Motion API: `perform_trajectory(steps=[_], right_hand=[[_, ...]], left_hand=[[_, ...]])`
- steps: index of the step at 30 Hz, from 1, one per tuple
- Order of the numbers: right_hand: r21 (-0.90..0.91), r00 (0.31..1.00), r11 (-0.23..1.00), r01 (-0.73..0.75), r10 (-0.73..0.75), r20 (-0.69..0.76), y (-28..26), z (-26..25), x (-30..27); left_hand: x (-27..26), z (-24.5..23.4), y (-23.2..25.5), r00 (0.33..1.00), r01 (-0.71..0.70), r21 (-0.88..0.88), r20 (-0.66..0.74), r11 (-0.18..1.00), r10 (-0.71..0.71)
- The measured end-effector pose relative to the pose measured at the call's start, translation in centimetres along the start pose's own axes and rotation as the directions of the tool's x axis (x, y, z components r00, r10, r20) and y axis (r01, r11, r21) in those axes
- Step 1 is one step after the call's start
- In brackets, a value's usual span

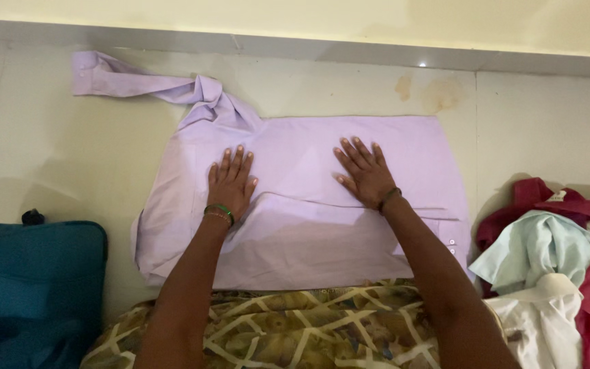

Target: The person folds a light purple long-sleeved shirt by laying it flat on the floor, smoothing the fabric, folding in the sleeves, and then folding the body of the shirt.

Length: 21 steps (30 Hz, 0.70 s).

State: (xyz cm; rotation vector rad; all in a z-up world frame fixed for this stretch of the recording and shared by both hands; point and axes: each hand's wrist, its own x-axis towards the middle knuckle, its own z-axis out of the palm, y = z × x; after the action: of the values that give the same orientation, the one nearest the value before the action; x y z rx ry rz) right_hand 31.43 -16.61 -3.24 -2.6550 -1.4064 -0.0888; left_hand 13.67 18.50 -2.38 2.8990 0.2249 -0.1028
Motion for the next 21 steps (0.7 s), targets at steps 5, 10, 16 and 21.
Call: perform_trajectory(steps=[5,10,16,21], right_hand=[[-0.121,0.879,0.898,-0.423,0.439,0.184,4.7,-2.1,-1.8],[-0.075,0.736,0.735,-0.674,0.677,0.021,14.1,0.6,-6.8],[0.157,0.791,0.798,-0.583,0.601,-0.115,17.5,2.1,-6.2],[-0.016,0.863,0.864,-0.504,0.504,0.036,15.8,0.0,-1.8]], left_hand=[[-1.0,-2.1,-4.9,0.995,0.094,0.151,0.022,0.984,-0.098],[-2.1,-2.6,-9.0,0.975,0.221,0.153,-0.073,0.963,-0.212],[0.3,-1.0,-12.4,0.939,0.256,0.011,-0.241,0.967,-0.246],[4.3,-1.3,-13.2,0.888,0.392,-0.095,-0.222,0.915,-0.403]])
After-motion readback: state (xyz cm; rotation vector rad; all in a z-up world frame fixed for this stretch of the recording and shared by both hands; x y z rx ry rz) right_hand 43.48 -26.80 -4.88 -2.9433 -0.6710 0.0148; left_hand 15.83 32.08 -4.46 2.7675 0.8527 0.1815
